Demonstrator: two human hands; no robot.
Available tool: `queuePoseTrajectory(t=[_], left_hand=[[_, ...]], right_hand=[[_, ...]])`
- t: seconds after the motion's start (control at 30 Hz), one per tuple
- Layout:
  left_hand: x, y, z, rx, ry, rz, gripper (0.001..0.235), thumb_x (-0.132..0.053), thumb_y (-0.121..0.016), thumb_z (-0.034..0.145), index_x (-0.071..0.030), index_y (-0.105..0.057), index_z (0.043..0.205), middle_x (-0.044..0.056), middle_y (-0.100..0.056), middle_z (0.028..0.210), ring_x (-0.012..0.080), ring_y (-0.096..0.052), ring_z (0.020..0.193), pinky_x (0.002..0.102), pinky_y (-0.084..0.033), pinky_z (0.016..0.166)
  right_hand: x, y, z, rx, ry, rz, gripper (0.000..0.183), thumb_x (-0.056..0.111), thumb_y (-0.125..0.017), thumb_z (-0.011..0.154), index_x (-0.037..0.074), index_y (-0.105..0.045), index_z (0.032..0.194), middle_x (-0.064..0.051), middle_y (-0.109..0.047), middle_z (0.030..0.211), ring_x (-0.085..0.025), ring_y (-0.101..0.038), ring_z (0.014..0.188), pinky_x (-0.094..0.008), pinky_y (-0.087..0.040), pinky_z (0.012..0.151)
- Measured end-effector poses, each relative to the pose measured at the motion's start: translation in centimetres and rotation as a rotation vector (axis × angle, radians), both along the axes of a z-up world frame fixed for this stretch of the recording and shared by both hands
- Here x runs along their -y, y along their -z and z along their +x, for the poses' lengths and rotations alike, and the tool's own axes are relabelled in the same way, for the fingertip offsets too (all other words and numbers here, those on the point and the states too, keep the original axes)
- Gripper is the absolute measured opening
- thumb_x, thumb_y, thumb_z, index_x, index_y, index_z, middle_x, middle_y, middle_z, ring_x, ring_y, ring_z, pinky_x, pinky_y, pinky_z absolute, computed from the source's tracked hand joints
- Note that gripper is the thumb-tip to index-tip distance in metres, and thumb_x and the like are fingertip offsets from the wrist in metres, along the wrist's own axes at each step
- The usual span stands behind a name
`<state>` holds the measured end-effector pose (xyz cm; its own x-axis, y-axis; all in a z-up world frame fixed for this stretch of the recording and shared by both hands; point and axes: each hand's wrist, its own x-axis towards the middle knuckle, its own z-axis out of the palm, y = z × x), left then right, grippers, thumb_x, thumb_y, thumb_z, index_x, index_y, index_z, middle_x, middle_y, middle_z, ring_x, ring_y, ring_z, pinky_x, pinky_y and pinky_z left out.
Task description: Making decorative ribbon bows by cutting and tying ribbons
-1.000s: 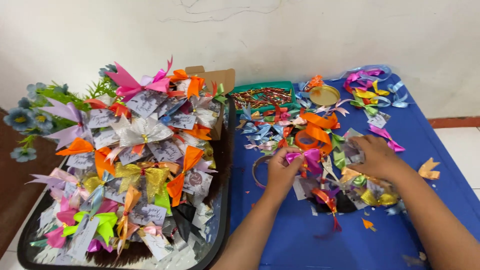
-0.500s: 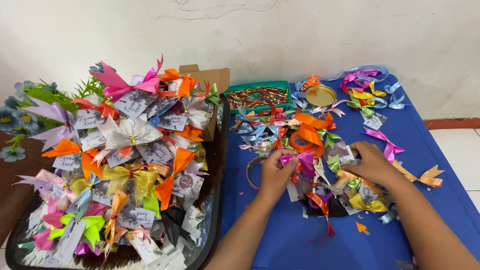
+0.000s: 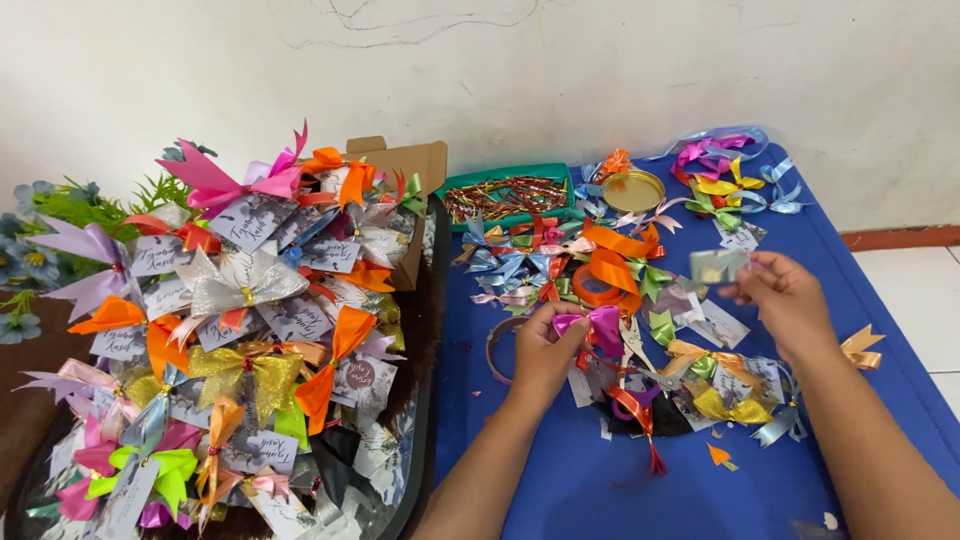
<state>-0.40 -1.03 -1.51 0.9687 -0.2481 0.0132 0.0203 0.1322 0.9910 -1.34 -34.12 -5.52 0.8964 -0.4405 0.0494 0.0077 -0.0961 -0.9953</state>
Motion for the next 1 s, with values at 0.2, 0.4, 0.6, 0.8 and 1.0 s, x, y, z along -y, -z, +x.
queuePoseTrajectory(t=[0.2,0.4,0.6,0.8,1.0], left_hand=[[-0.1,-0.8,-0.2,-0.038,-0.006,0.039,0.013,-0.019,-0.071,0.093,-0.01,-0.07,0.102,0.007,-0.072,0.082,0.0161,-0.072,0.067,0.027,-0.056,0.055],[0.5,0.1,-0.3,0.034,-0.077,-0.142,0.02,-0.002,-0.074,0.086,0.002,-0.072,0.105,0.018,-0.069,0.08,0.019,-0.071,0.058,0.026,-0.056,0.046],[0.6,0.7,0.1,0.037,-0.062,-0.136,0.019,-0.002,-0.074,0.086,0.004,-0.072,0.104,0.021,-0.069,0.081,0.0208,-0.072,0.058,0.027,-0.056,0.043],[0.6,0.9,0.0,0.012,-0.07,-0.172,0.02,-0.001,-0.073,0.087,0.006,-0.07,0.106,0.022,-0.068,0.083,0.0203,-0.07,0.057,0.027,-0.056,0.042],[0.5,0.3,-0.1,0.01,-0.073,-0.162,0.019,-0.002,-0.074,0.087,0.005,-0.071,0.104,0.021,-0.068,0.08,0.0214,-0.071,0.056,0.027,-0.056,0.043]], right_hand=[[-2.9,-2.9,-1.2,-0.165,-0.029,-0.943,0.048,0.038,-0.071,0.09,0.011,-0.069,0.13,-0.017,-0.066,0.125,-0.033,-0.059,0.118,-0.048,-0.048,0.093],[-3.6,2.3,0.5,-0.268,-0.179,-1.031,0.065,0.057,-0.084,0.072,0.026,-0.07,0.128,-0.004,-0.064,0.13,-0.037,-0.06,0.121,-0.052,-0.047,0.099],[-3.1,3.2,0.7,-0.244,-0.196,-0.855,0.046,0.041,-0.086,0.075,0.022,-0.07,0.115,-0.004,-0.064,0.127,-0.034,-0.057,0.122,-0.05,-0.041,0.099],[-3.2,3.7,0.5,-0.076,-0.159,-0.575,0.043,0.029,-0.093,0.067,0.018,-0.066,0.1,0.001,-0.078,0.102,-0.02,-0.069,0.1,-0.035,-0.046,0.089],[-4.9,-0.6,-1.4,-0.004,-0.173,-0.147,0.051,0.002,-0.083,0.077,0.01,-0.065,0.124,-0.007,-0.071,0.079,-0.013,-0.066,0.076,-0.023,-0.049,0.073]])
